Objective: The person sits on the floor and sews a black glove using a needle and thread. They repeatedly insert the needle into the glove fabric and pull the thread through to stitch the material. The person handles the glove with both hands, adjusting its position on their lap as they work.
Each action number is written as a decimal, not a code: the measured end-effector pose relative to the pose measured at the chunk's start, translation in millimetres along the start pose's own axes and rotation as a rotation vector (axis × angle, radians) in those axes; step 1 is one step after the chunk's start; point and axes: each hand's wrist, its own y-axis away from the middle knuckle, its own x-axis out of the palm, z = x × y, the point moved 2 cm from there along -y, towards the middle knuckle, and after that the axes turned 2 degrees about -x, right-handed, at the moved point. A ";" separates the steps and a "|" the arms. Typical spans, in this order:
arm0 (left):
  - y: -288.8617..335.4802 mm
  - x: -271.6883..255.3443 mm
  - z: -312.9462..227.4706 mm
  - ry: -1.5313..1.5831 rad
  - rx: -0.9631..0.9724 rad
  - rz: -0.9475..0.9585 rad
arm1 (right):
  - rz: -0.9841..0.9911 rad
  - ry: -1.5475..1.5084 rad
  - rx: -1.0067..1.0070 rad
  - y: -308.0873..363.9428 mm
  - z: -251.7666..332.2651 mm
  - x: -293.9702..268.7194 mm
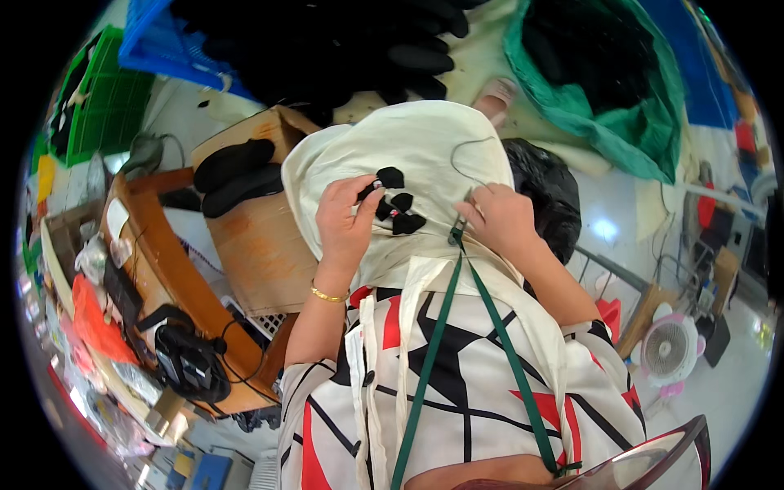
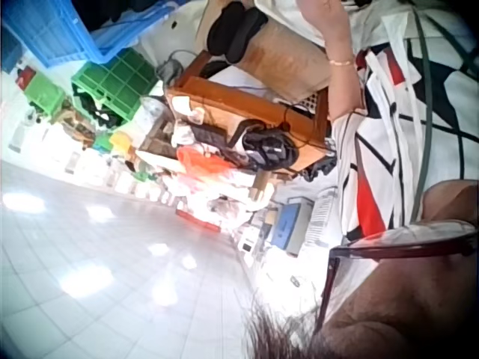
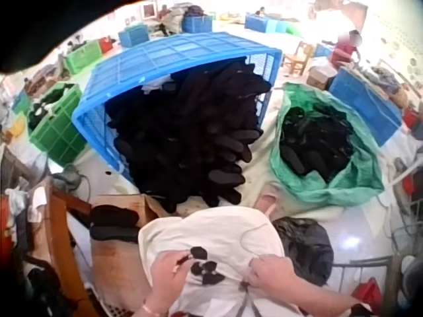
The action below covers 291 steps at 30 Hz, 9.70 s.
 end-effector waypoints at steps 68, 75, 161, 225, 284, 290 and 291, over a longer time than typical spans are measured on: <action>8.6 6.8 11.7 0.044 0.044 0.230 | -0.023 -0.313 -0.016 -14.3 5.0 -8.6; 5.1 6.1 2.6 0.028 0.160 0.307 | 0.204 -0.838 0.087 -39.4 29.1 -32.5; 30.8 26.3 4.9 -0.023 0.032 0.345 | -0.090 -0.286 -0.933 -34.0 84.2 -21.8; -9.5 -85.5 -54.7 -0.754 0.286 0.861 | -0.276 -1.713 0.415 -79.4 -27.8 44.8; 24.0 26.3 20.8 0.983 -0.985 -0.524 | 0.299 -0.806 -0.002 -92.6 71.4 36.0; 23.3 26.2 19.5 0.982 -1.006 -0.525 | 0.304 -0.813 -0.016 -94.0 69.4 35.5; 22.9 26.0 18.8 0.974 -1.016 -0.533 | 0.306 -0.810 -0.019 -94.3 69.3 35.6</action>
